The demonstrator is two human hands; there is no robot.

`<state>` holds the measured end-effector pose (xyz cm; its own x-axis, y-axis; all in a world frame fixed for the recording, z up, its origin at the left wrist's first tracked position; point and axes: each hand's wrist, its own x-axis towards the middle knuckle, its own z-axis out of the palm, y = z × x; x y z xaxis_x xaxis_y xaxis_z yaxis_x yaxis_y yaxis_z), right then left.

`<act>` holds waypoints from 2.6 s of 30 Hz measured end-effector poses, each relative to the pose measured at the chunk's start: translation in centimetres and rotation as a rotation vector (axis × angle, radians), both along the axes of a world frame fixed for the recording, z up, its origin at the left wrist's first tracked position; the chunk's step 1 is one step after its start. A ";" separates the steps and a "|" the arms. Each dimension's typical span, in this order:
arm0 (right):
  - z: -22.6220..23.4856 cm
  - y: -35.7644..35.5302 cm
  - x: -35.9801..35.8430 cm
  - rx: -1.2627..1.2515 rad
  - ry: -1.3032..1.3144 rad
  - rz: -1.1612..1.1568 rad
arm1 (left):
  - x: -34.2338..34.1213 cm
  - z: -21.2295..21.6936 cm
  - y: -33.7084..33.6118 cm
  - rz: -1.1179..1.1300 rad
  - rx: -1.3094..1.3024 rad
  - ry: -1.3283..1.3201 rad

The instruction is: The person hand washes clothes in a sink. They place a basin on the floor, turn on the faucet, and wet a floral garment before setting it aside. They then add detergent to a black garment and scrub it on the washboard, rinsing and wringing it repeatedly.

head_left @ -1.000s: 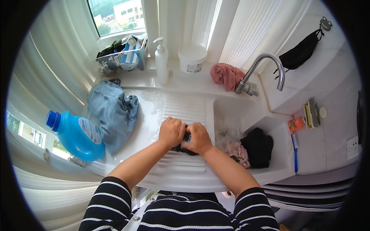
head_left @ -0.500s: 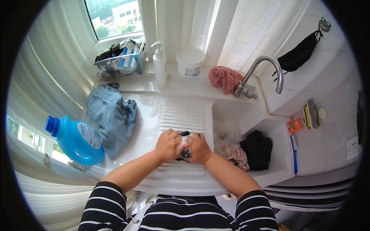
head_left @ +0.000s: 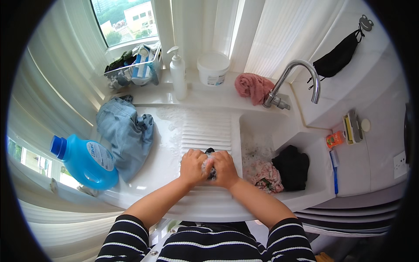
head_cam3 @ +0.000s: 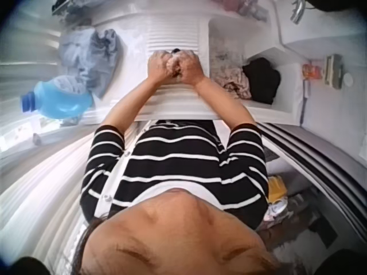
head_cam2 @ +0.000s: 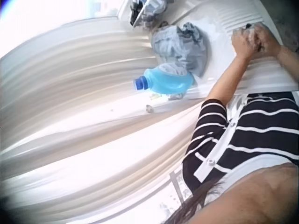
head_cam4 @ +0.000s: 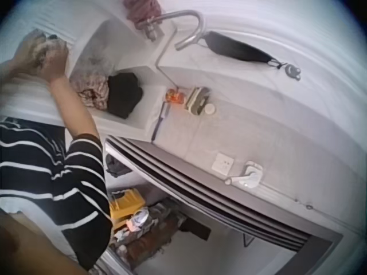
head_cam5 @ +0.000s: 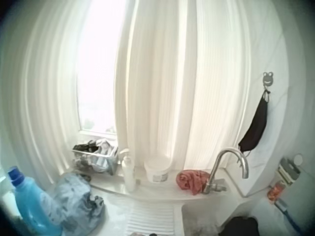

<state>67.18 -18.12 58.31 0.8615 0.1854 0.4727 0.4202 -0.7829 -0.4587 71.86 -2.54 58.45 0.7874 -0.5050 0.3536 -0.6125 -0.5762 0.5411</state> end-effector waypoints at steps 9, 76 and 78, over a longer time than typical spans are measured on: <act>-0.8 -1.1 4.2 0.131 -0.029 0.115 | 3.1 0.7 -1.6 0.064 0.052 0.041; 18.2 -19.3 -0.1 1.533 0.441 0.102 | 1.3 -0.2 -20.8 -0.326 -0.483 0.408; 20.2 -17.9 -0.4 1.622 0.382 0.133 | 1.9 1.0 -21.0 -0.263 -0.506 0.345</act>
<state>66.78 -36.06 78.54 0.9841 -0.1767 0.0156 0.1208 0.6034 -0.7882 73.78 -23.56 59.49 0.7711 -0.5336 0.3473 -0.4411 -0.0543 0.8958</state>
